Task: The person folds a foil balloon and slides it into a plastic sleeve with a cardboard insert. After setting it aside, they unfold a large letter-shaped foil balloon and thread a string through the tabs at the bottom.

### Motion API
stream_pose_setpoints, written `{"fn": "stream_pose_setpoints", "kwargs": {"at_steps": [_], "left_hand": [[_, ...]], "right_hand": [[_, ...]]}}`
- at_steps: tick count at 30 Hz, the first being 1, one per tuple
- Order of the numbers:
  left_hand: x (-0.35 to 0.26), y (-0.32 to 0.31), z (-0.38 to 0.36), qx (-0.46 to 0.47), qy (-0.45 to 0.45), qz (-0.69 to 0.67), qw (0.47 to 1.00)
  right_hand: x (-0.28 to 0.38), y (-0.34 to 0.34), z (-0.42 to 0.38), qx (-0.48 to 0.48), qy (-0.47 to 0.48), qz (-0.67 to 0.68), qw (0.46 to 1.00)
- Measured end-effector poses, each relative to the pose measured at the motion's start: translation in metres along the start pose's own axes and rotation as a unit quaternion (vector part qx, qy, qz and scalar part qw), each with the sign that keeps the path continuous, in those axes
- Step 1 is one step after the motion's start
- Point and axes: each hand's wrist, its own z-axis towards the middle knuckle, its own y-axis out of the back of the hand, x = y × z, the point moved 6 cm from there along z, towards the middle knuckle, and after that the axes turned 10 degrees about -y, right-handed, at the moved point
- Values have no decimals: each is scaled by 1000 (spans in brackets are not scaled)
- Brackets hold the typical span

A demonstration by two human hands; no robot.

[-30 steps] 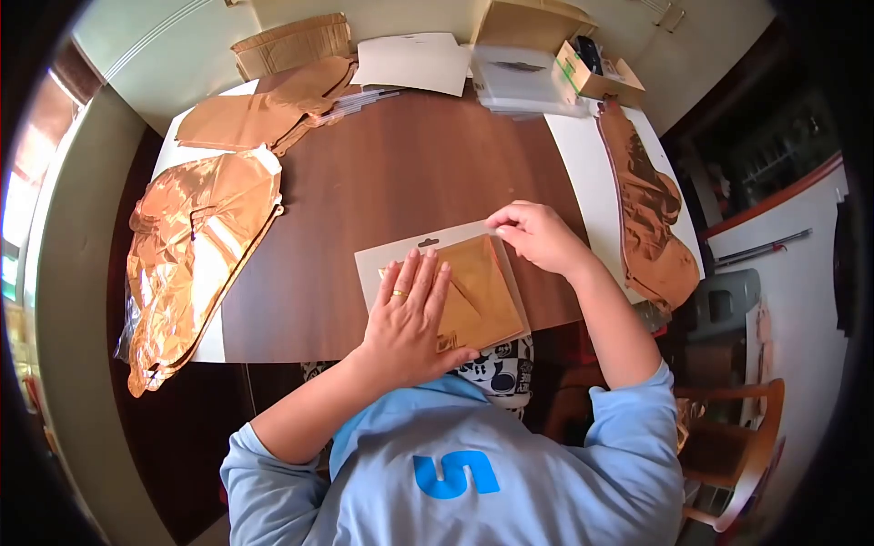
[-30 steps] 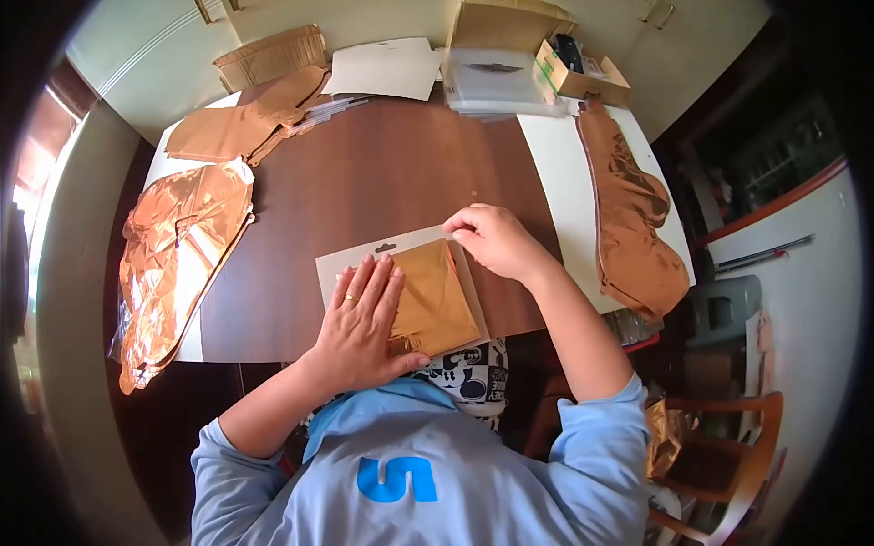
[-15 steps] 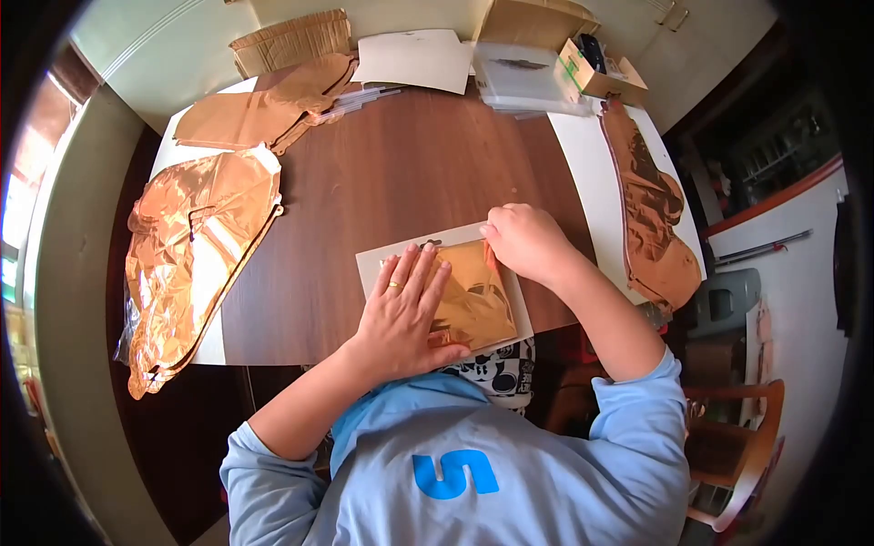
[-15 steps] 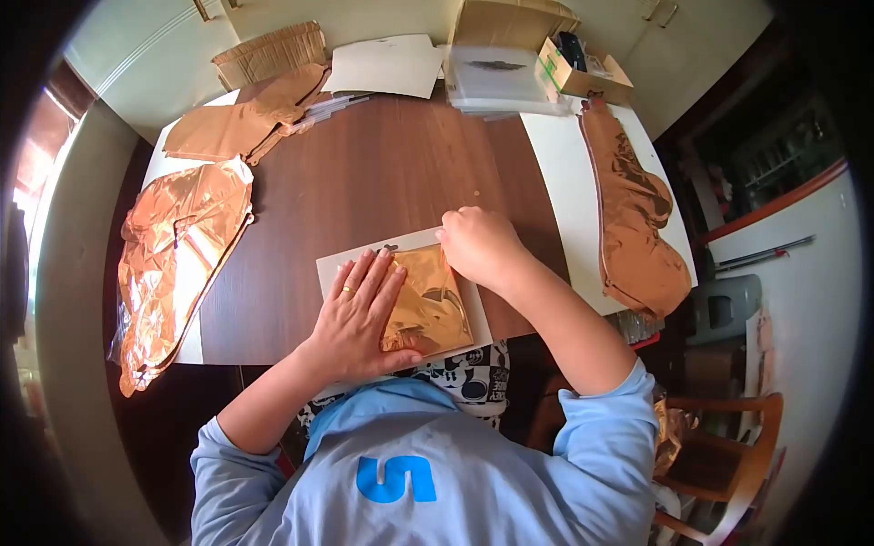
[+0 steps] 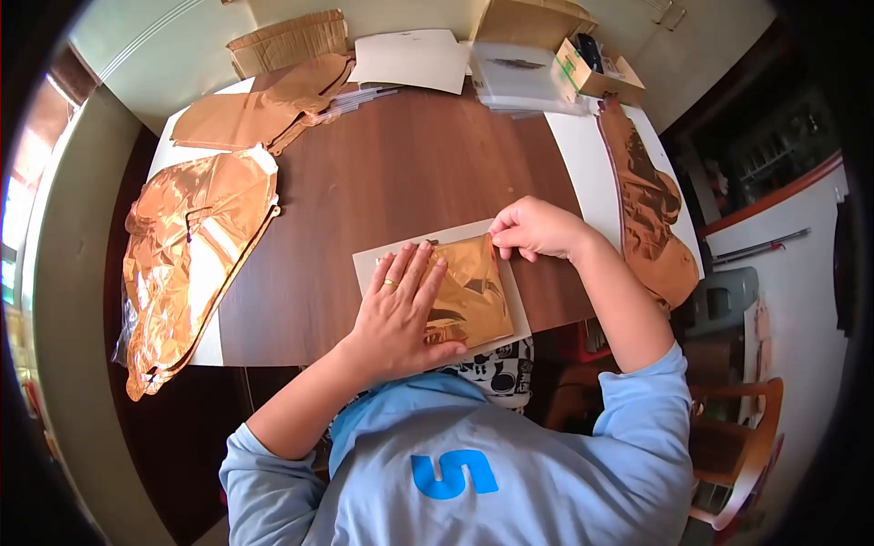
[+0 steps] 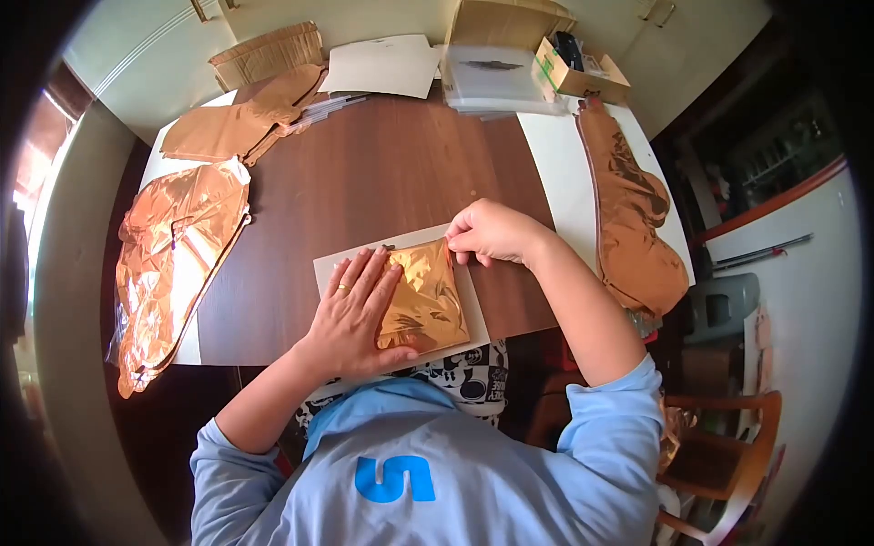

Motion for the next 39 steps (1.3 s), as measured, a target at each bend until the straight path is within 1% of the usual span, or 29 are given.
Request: {"fn": "stream_pose_setpoints", "kwargs": {"at_steps": [3, 6, 9, 12, 19, 22, 25, 28, 31, 34, 36, 37, 38, 39], "left_hand": [[0, 0, 1, 3, 2, 5, 1000], [0, 1, 2, 5, 3, -2, 1000], [0, 1, 2, 7, 4, 0, 1000], [0, 0, 2, 8, 5, 6, 1000], [2, 0, 1, 1, 5, 5, 1000], [3, 0, 0, 4, 4, 8, 1000], [4, 0, 1, 14, 2, 6, 1000], [5, 1, 1, 21, 2, 7, 1000], [4, 1, 2, 27, 8, 16, 999], [3, 1, 3, 21, 9, 28, 999], [3, 0, 2, 16, 7, 46, 999], [3, -1, 2, 17, 8, 49, 999], [3, -1, 3, 18, 8, 52, 998], [3, -1, 3, 20, 7, 56, 998]], "right_hand": [[-1, -1, 2, 22, -20, 39, 999], [4, -6, -1, 18, -16, -14, 1000], [7, -12, -5, -8, -28, -54, 998], [2, -13, -2, -36, -48, -68, 996], [5, -16, -5, -41, -80, -124, 988], [17, -20, -7, -113, 1, -271, 956], [17, -26, -8, -226, 88, -358, 902], [26, -31, -18, -237, 17, -401, 885], [31, -32, -32, -282, -20, -415, 865], [42, -41, -53, -352, 50, -411, 840], [41, -61, -59, -394, 215, -379, 809], [37, -71, -63, -411, 295, -358, 785], [30, -84, -57, -358, 291, -359, 811], [20, -92, -51, -339, 277, -361, 824]]}}
